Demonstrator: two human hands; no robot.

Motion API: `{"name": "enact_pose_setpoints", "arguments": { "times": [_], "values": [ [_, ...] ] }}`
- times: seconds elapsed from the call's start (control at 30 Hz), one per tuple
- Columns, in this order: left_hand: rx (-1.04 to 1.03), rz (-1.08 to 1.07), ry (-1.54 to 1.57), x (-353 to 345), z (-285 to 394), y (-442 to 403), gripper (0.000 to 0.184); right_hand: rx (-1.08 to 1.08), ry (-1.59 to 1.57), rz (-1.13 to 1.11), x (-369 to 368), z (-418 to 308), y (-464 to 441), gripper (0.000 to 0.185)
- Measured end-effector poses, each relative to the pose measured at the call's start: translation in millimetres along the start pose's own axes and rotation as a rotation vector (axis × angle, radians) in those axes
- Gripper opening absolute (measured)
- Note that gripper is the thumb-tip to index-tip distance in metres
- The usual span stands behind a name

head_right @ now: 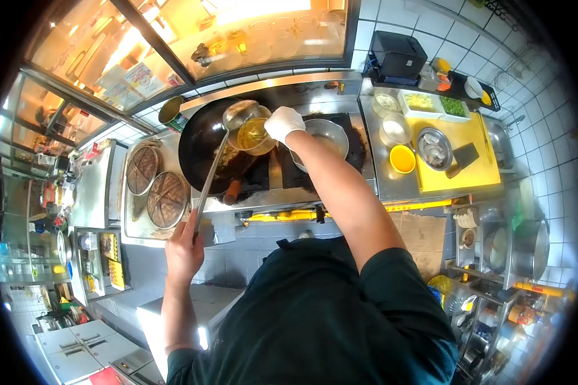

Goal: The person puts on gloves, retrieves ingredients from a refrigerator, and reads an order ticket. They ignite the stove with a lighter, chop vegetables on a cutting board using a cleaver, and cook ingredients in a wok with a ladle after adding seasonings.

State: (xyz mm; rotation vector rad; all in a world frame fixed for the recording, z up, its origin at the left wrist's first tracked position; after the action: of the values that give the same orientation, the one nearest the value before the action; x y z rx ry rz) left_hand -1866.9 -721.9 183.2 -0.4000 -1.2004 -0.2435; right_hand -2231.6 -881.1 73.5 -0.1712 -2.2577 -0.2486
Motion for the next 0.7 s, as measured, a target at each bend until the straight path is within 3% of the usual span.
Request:
{"name": "enact_pose_setpoints", "arguments": {
  "times": [0.13, 0.33, 0.43, 0.53, 0.6, 0.7],
  "values": [
    [-0.048, 0.053, 0.016, -5, -6, 3, 0.058, 0.013, 0.009, -0.017, 0, 11, -3, 0.032],
    [0.307, -0.071, 0.626, -35, -49, 0, 0.058, -0.010, -0.067, 0.003, 1, 38, 1, 0.033],
    [0.262, 0.019, 0.395, -33, -53, -13, 0.056, 0.190, 0.146, -0.054, 11, 43, 14, 0.029],
    [0.097, 0.073, 0.044, -63, -88, -10, 0.053, 0.385, 0.338, 0.030, 23, 75, 37, 0.020],
    [0.038, 0.092, -0.130, -96, -118, -7, 0.054, 0.012, -0.424, 0.138, 29, 125, 68, 0.014],
    [0.003, 0.037, -0.290, -141, -157, -2, 0.058, 0.348, -0.064, 0.322, 61, 163, 128, 0.015]
  ]
}}
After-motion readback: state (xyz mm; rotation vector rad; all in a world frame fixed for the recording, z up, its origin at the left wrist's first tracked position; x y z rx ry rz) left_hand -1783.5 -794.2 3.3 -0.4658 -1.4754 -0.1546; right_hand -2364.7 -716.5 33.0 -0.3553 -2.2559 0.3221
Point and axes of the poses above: each hand's wrist, its own y-axis away from the middle knuckle, its own x-axis out of the back of the hand, z = x × y, the point moved 6 cm from there along -y, towards the middle knuckle, and after that the axes turned 13 degrees about x, right-handed, at the moved point
